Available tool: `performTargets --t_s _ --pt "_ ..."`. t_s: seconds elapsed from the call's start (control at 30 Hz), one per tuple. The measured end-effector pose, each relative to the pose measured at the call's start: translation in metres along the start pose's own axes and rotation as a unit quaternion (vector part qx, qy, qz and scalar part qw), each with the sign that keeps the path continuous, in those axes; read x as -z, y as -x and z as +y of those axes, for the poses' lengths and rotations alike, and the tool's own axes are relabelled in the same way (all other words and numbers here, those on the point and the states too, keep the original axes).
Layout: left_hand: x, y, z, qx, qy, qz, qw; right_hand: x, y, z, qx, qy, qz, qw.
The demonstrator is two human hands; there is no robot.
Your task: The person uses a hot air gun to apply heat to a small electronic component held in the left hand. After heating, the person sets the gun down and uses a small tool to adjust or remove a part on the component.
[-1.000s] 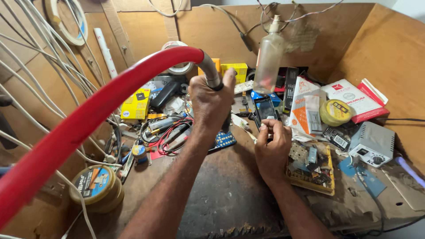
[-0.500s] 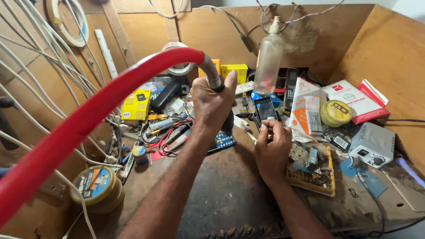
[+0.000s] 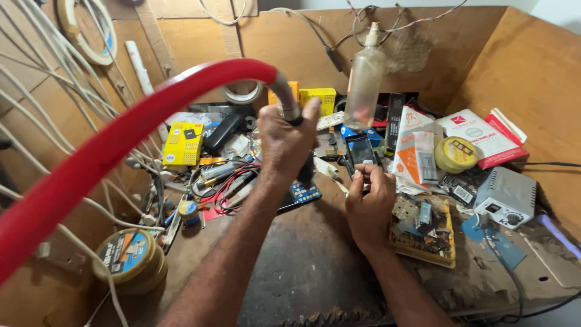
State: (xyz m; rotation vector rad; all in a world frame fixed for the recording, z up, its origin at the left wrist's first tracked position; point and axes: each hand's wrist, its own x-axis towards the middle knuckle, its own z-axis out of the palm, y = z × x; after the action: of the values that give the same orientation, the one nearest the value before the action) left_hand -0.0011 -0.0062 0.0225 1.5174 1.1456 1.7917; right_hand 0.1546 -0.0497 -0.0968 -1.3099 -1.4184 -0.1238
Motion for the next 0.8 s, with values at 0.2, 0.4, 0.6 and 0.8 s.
performTargets --t_s 0.2,0.4,0.6,0.8 --pt "0.002 0.000 0.004 -0.035 -0.067 0.045 0.996 -0.001 -0.001 0.001 -0.004 -0.016 0.010 1.000" --pt "0.005 -0.002 0.009 -0.059 -0.087 0.066 0.992 -0.003 0.000 0.002 -0.012 -0.026 0.015 0.999" --pt "0.008 0.002 0.005 -0.009 -0.023 0.017 1.000 -0.002 0.000 0.002 -0.001 -0.008 0.008 1.000" --pt "0.011 -0.002 0.001 -0.026 -0.097 0.052 0.994 -0.003 0.000 0.004 0.002 0.000 0.010 1.000"
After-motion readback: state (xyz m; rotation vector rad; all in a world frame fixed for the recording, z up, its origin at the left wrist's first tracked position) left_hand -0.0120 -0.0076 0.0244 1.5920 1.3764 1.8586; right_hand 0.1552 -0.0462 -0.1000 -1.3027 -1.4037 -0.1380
